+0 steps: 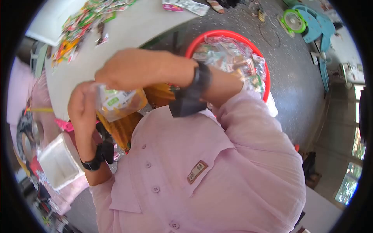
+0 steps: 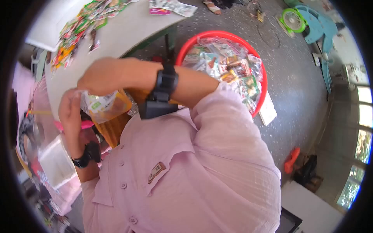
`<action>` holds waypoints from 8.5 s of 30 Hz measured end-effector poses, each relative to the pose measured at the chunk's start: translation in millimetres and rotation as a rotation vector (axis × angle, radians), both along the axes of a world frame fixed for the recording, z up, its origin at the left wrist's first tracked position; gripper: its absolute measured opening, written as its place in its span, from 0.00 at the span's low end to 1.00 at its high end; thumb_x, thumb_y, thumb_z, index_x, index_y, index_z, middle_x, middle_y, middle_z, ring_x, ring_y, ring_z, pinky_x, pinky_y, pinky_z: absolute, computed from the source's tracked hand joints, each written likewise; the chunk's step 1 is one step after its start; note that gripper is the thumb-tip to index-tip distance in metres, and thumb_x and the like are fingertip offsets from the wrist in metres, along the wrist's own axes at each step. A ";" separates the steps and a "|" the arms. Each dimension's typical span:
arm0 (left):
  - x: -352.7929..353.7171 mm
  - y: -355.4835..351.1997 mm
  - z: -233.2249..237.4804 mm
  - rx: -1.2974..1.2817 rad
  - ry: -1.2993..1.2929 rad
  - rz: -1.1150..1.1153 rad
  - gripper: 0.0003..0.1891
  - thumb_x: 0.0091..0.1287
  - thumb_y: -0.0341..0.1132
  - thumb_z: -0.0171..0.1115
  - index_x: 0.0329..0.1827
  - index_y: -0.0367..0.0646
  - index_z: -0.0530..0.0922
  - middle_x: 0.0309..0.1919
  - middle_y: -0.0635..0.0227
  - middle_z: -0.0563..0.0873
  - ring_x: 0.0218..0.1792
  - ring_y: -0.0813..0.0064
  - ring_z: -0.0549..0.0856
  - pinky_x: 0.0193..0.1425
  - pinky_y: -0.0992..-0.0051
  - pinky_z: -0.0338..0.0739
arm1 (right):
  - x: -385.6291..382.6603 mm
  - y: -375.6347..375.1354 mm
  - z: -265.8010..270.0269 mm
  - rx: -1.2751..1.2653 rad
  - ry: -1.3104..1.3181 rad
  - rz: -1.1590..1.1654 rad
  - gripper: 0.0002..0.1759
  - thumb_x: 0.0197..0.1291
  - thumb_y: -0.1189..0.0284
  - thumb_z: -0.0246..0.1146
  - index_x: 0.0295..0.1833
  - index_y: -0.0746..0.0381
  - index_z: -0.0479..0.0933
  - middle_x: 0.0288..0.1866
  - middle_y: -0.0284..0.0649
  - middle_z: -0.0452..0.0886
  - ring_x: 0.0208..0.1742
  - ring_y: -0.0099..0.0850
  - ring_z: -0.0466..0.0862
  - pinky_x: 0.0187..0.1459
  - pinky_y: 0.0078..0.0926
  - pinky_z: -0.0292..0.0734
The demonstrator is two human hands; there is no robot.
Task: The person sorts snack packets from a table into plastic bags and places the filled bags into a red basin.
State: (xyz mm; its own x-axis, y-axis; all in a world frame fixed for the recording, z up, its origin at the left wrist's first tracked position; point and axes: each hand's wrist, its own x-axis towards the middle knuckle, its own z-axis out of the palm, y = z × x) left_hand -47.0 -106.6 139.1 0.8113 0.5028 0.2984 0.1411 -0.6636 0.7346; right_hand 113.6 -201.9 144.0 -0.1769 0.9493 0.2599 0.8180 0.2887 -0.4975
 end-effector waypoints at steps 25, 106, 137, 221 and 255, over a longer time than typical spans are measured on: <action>-6.2 72.1 -167.6 -0.131 0.294 0.148 0.10 0.57 0.34 0.52 0.38 0.37 0.72 0.32 0.66 0.77 0.35 0.77 0.75 0.42 0.80 0.68 | 251.4 -344.3 -225.9 -0.495 -0.483 -1.252 0.11 0.50 0.69 0.47 0.31 0.64 0.72 0.29 0.51 0.76 0.31 0.45 0.78 0.34 0.40 0.72; -10.7 79.0 -122.0 -0.959 -0.246 0.192 0.07 0.55 0.27 0.52 0.21 0.42 0.66 0.17 0.73 0.70 0.21 0.84 0.68 0.24 0.84 0.62 | -51.1 117.0 -140.6 -0.451 1.718 -0.140 0.06 0.53 0.68 0.53 0.29 0.59 0.68 0.23 0.32 0.69 0.20 0.19 0.69 0.20 0.13 0.66; 32.7 138.5 -148.6 0.252 0.331 0.711 0.08 0.53 0.35 0.47 0.32 0.42 0.71 0.28 0.57 0.78 0.31 0.56 0.77 0.33 0.62 0.69 | 86.7 222.7 -110.7 0.058 0.279 -0.898 0.16 0.44 0.68 0.54 0.38 0.67 0.67 0.38 0.51 0.74 0.40 0.45 0.74 0.39 0.37 0.69; 112.1 245.8 -100.3 1.015 0.763 0.390 0.08 0.53 0.34 0.48 0.33 0.45 0.75 0.35 0.67 0.75 0.42 0.69 0.73 0.40 0.68 0.68 | 26.7 168.9 -181.2 0.508 0.355 -0.499 0.11 0.37 0.81 0.49 0.32 0.66 0.69 0.31 0.48 0.72 0.37 0.45 0.71 0.40 0.37 0.67; 117.3 140.2 -54.1 -0.694 -0.616 0.341 0.04 0.58 0.29 0.45 0.28 0.40 0.68 0.24 0.70 0.72 0.26 0.81 0.71 0.32 0.82 0.67 | 53.6 114.8 -94.4 -0.262 1.865 0.029 0.14 0.55 0.63 0.51 0.46 0.55 0.63 0.40 0.31 0.72 0.43 0.22 0.72 0.36 0.23 0.69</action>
State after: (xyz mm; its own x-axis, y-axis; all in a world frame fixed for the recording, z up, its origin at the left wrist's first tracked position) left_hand 70.3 33.6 85.0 0.3921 0.9039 0.1708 -0.2933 -0.0531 0.9546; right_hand 167.2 -87.0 49.6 0.1096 0.9938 -0.0194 -0.7543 0.0705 -0.6527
